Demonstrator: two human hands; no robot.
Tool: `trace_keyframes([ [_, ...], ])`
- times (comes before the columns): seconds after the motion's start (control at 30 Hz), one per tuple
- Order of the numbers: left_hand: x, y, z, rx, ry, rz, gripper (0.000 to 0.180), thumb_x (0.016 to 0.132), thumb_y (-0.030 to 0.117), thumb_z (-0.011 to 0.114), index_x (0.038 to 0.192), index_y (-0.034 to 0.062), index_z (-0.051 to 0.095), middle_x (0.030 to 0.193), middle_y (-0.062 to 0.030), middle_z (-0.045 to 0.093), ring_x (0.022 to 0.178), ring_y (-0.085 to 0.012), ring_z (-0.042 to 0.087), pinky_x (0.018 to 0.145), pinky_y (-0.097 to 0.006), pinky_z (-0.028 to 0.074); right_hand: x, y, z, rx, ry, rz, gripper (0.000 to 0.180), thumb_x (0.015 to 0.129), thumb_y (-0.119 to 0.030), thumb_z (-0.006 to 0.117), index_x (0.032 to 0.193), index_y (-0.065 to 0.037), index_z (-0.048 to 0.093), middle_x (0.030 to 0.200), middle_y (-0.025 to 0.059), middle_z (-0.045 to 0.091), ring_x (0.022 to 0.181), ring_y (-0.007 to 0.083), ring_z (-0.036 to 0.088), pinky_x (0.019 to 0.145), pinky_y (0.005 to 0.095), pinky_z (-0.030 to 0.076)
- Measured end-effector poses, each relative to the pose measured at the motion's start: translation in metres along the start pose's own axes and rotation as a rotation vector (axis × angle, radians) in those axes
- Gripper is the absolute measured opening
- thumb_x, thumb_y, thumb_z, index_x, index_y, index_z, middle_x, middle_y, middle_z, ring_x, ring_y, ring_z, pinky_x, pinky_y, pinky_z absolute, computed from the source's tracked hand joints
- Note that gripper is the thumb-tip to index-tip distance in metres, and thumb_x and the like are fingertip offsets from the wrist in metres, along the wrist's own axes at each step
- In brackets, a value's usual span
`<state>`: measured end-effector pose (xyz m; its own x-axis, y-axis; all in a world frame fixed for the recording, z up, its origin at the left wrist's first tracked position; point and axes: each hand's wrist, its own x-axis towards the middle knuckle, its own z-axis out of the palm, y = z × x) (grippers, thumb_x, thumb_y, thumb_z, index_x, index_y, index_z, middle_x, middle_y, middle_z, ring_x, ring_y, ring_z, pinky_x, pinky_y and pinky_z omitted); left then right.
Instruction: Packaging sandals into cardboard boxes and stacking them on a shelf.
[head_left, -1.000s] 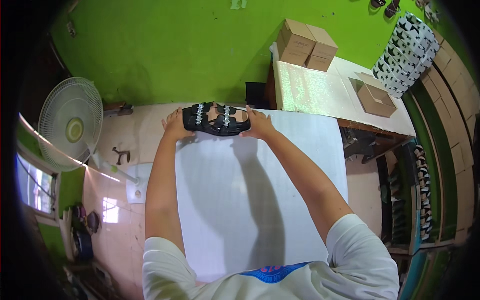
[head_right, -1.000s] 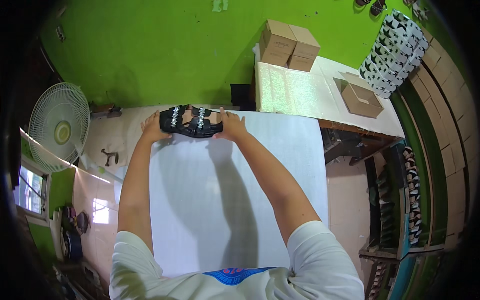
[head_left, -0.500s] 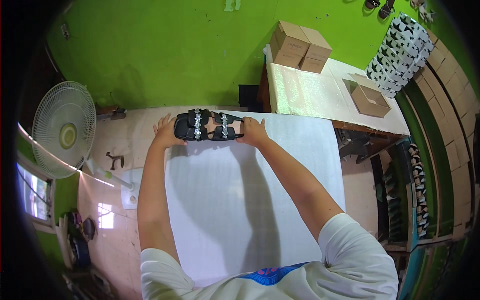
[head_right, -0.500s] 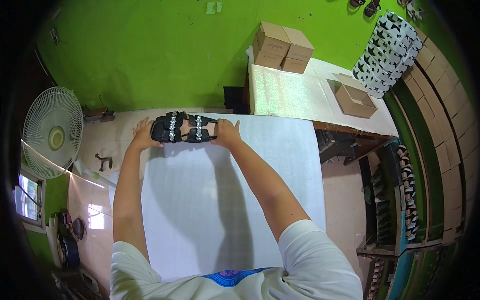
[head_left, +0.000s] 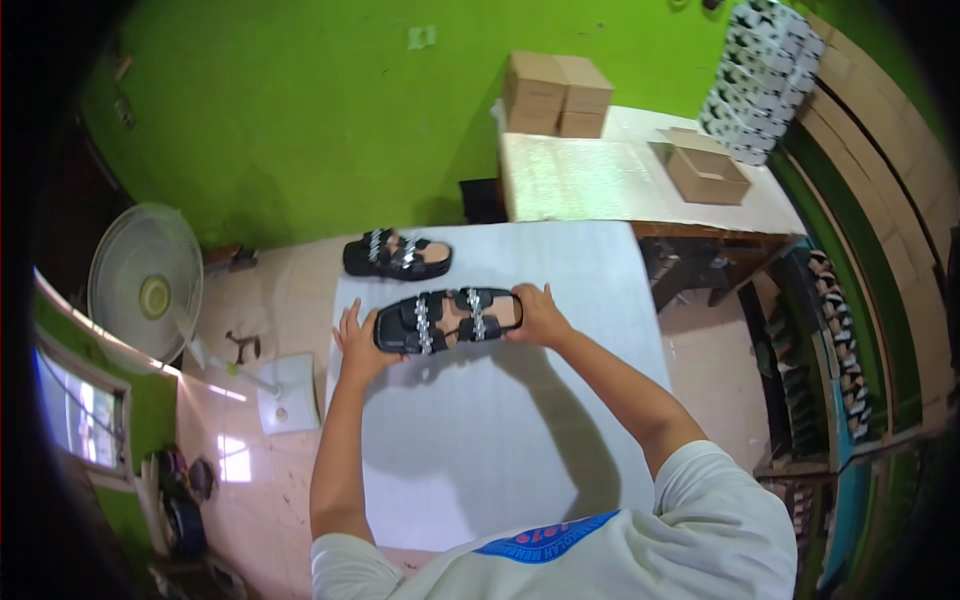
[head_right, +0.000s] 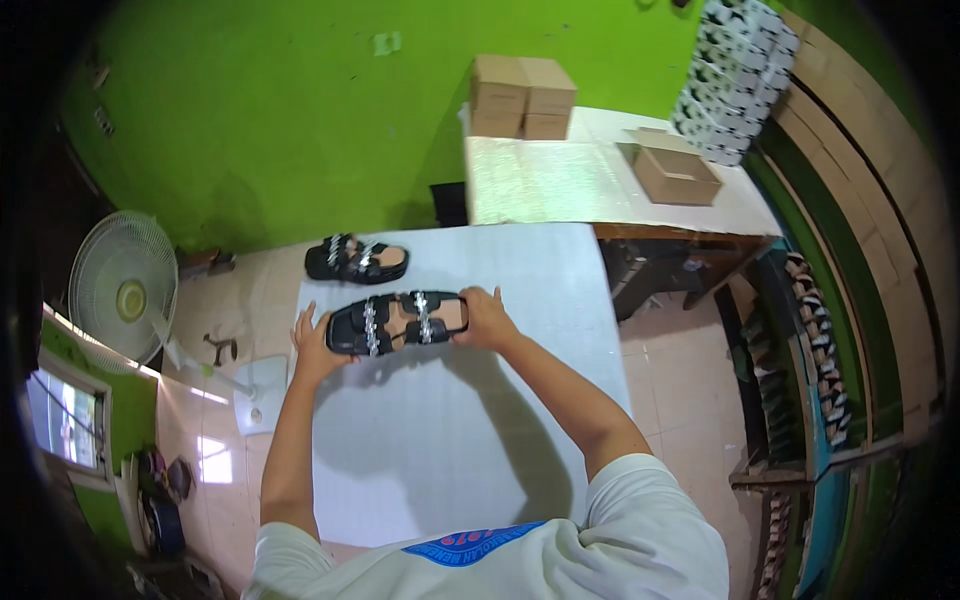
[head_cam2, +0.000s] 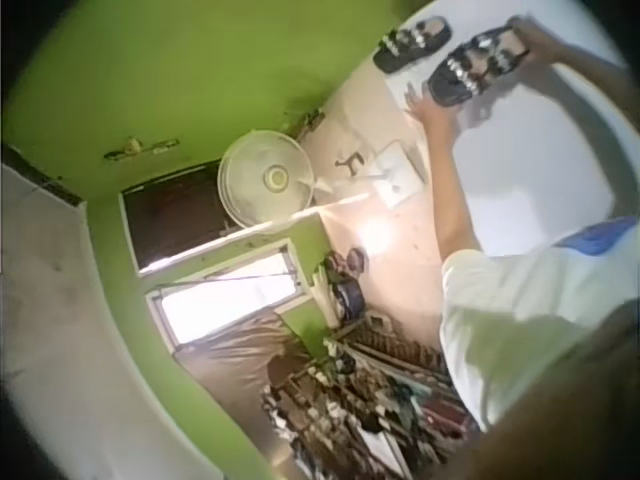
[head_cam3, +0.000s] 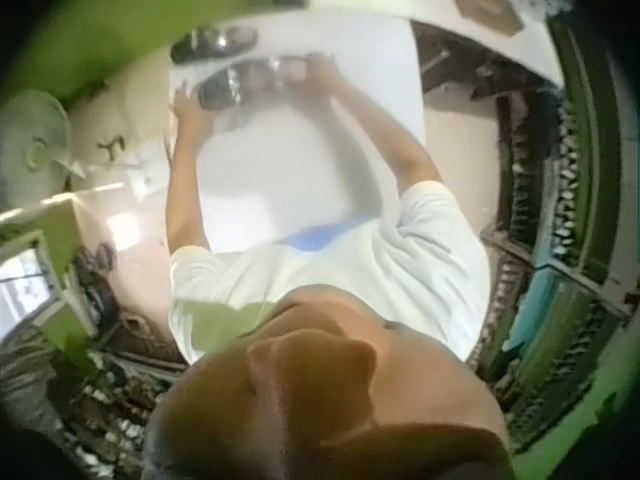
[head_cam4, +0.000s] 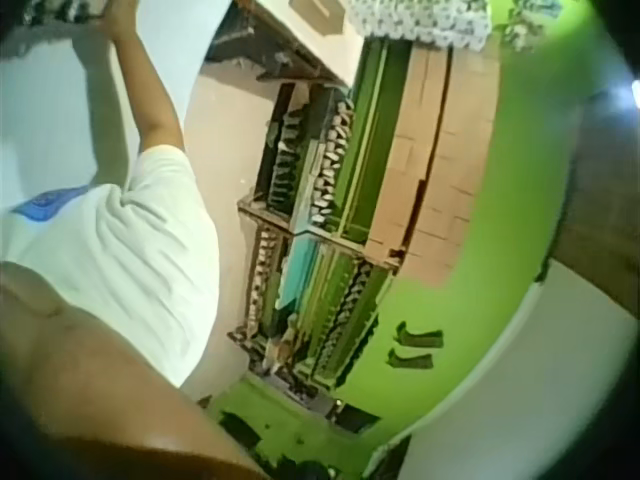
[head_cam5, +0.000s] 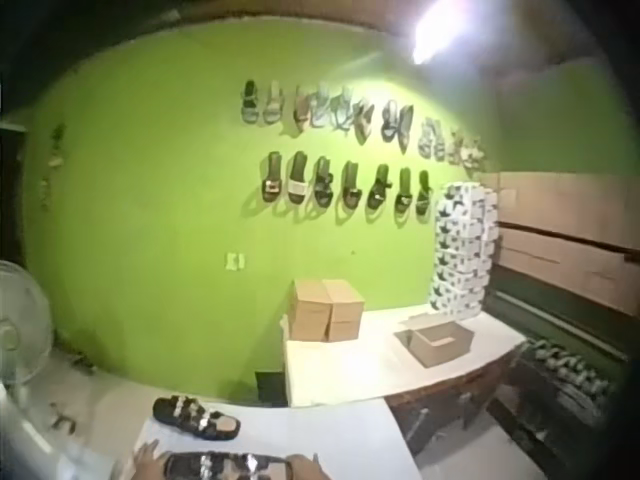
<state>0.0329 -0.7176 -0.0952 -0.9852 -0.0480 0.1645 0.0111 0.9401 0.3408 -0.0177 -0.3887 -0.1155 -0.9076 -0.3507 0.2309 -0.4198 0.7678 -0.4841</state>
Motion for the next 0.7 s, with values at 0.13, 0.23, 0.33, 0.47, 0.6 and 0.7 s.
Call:
trace_keyframes([
  [0.13, -0.038, 0.071, 0.007, -0.038, -0.013, 0.068, 0.101, 0.026, 0.036, 0.086, 0.117, 0.0133, 0.050, 0.139, -0.0154, 0.026, 0.127, -0.0378, 0.023, 0.101, -0.055, 0.018, -0.077, 0.029, -0.053, 0.065, -0.028, 0.046, 0.076, 0.050, -0.030, 0.078, 0.111, -0.002, 0.043, 0.111, 0.0143, 0.048, 0.109, 0.0325, 0.046, 0.098, 0.0632, 0.020],
  [0.23, -0.062, 0.135, 0.021, -0.169, -0.001, 0.128, 0.099, 0.027, 0.031, 0.087, 0.116, 0.0127, 0.050, 0.132, -0.0157, 0.036, 0.123, -0.0357, 0.032, 0.102, -0.048, 0.024, -0.138, 0.059, -0.100, 0.063, 0.002, 0.091, 0.075, 0.051, -0.029, 0.078, 0.112, -0.003, 0.042, 0.111, 0.0137, 0.048, 0.110, 0.0315, 0.045, 0.099, 0.0632, 0.020],
  [0.33, -0.071, 0.182, 0.050, -0.513, -0.218, 0.242, 0.104, 0.031, 0.032, 0.088, 0.123, 0.0159, 0.042, 0.132, -0.0114, 0.040, 0.126, -0.0333, 0.032, 0.101, -0.061, 0.013, -0.192, 0.087, -0.155, 0.063, 0.034, 0.111, 0.074, 0.052, -0.030, 0.078, 0.111, -0.004, 0.042, 0.111, 0.0124, 0.047, 0.110, 0.0312, 0.045, 0.099, 0.0625, 0.020],
  [0.47, -0.089, 0.315, 0.053, -0.633, -0.315, 0.215, 0.105, 0.034, 0.031, 0.088, 0.125, 0.0144, 0.038, 0.125, -0.0078, 0.049, 0.122, -0.0284, 0.040, 0.100, -0.062, 0.012, -0.268, 0.144, -0.246, -0.026, 0.172, 0.085, 0.074, 0.051, -0.030, 0.080, 0.109, -0.006, 0.041, 0.109, 0.0119, 0.048, 0.110, 0.0304, 0.046, 0.099, 0.0627, 0.018],
  [0.6, -0.103, 0.450, 0.054, -0.515, -0.207, 0.381, 0.107, 0.036, 0.030, 0.088, 0.128, 0.0096, 0.036, 0.121, -0.0091, 0.053, 0.117, -0.0278, 0.046, 0.104, -0.055, 0.012, -0.340, 0.198, -0.339, -0.130, 0.270, 0.094, 0.075, 0.050, -0.029, 0.080, 0.110, -0.006, 0.042, 0.114, 0.0114, 0.047, 0.113, 0.0300, 0.044, 0.099, 0.0625, 0.017],
  [0.7, -0.111, 0.529, 0.060, -0.474, -0.174, 0.432, 0.106, 0.037, 0.031, 0.087, 0.128, 0.0113, 0.037, 0.121, -0.0073, 0.053, 0.117, -0.0274, 0.046, 0.103, -0.058, 0.010, -0.383, 0.227, -0.394, -0.217, 0.327, 0.141, 0.075, 0.050, -0.029, 0.080, 0.111, -0.006, 0.042, 0.114, 0.0113, 0.047, 0.113, 0.0295, 0.044, 0.100, 0.0615, 0.016],
])
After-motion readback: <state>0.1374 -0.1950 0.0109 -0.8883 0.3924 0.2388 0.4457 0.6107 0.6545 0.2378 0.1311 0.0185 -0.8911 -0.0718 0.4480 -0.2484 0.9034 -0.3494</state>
